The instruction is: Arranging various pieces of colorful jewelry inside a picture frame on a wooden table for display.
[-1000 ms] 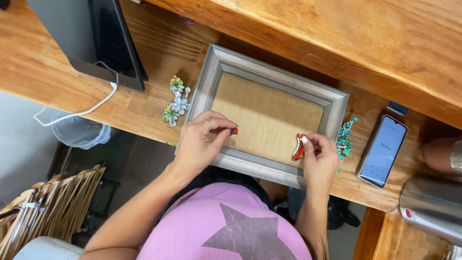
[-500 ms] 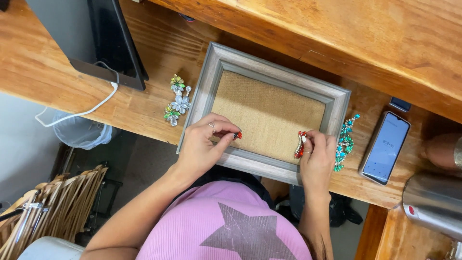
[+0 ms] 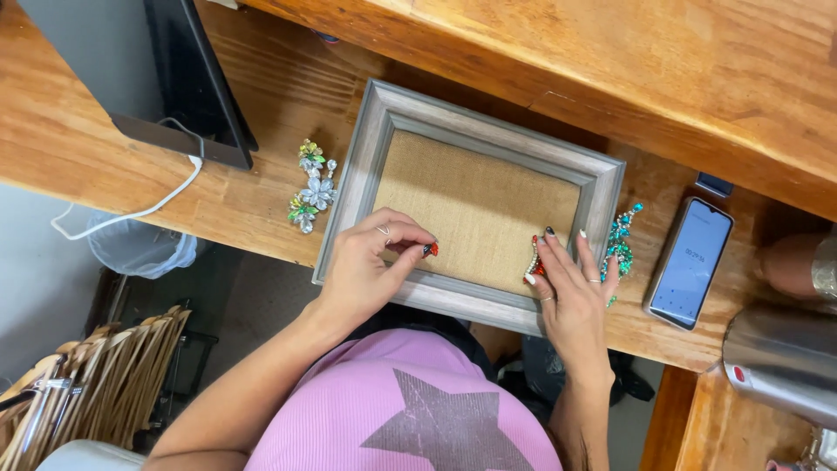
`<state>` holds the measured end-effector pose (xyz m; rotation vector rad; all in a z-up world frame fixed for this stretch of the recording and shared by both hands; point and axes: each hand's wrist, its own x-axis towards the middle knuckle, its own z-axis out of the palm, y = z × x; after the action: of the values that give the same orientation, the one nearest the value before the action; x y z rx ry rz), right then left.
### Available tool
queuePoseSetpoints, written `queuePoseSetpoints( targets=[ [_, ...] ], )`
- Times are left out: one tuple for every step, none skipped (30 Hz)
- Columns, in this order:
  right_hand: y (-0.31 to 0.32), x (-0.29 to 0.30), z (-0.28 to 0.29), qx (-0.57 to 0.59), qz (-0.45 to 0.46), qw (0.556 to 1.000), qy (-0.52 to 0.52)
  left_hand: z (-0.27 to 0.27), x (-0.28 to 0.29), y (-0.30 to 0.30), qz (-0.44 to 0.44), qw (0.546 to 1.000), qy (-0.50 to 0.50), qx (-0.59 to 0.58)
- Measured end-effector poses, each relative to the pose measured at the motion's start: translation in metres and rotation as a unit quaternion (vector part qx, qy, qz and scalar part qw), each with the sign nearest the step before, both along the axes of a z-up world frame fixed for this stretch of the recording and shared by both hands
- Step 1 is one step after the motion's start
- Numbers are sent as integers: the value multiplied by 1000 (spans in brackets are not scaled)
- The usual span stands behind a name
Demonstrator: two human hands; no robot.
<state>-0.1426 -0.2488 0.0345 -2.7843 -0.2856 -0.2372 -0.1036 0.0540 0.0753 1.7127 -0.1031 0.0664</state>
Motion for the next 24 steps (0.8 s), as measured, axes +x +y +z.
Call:
queuePoseSetpoints(
  targets=[
    [-1,1,2,0,1,1000,1,0,-1,0,1,1000,1,0],
    [-2,1,3,12,8,1000,13,0,-1,0,-1,1000,3,0],
    [-3,3,4,23,14,999,22,0,0,0,-3,1000,3,0],
    [-7,3,2,23,14,999,22,-1,0,-1,-3,1000,3,0],
    [-10,4,0,32,10,998,44,-2,-1,-1,-8,1000,23,-9],
    [-13,5,-2,41,5,997,66,-2,-1,-1,-12,999,43,-18],
    [-13,5,-1,40,7,997,65,-10,-2,-4,-10,999,42,-18],
    [-13,6,-1,44,1,996,73,-17,-3,-6,-21,997,64,-46],
    [-12,5,0,49,-6,995,83,-24,-5,-9,-32,993,87,-74],
    [-10,6,2,48,-4,995,83,-29,-6,-12,-30,993,87,-74],
    [-9,6,4,50,-9,995,86,-34,-7,-16,-35,986,117,-111],
    [-7,7,6,53,-13,995,89,-39,-8,-19,-40,977,147,-147],
    [-7,6,8,52,-14,995,88,-41,-7,-24,-41,977,147,-147],
    [-6,5,9,65,-21,994,83,-43,-6,-29,-48,969,168,-176],
    [-5,6,11,79,-25,994,77,-45,-6,-33,-53,959,189,-205],
    [0,4,18,79,-23,994,77,-50,-6,-37,-51,959,188,-205],
    [4,4,26,122,-26,992,37,-56,-5,-42,-58,952,199,-227],
    [9,3,33,164,-28,986,-4,-62,-4,-47,-65,943,209,-249],
    [16,2,38,163,-30,986,-3,-60,-3,-49,-66,943,210,-249],
    [22,2,43,213,-35,976,7,-59,-2,-51,-71,938,214,-262],
    [29,1,48,262,-41,964,16,-58,-1,-54,-79,934,218,-274],
    [35,2,50,262,-45,964,15,-55,0,-57,-82,933,218,-274],
    [43,3,51,291,-37,955,47,-53,0,-59,-81,931,222,-277],
    [51,4,52,320,-29,944,78,-50,0,-61,-79,929,226,-281]
  ],
)
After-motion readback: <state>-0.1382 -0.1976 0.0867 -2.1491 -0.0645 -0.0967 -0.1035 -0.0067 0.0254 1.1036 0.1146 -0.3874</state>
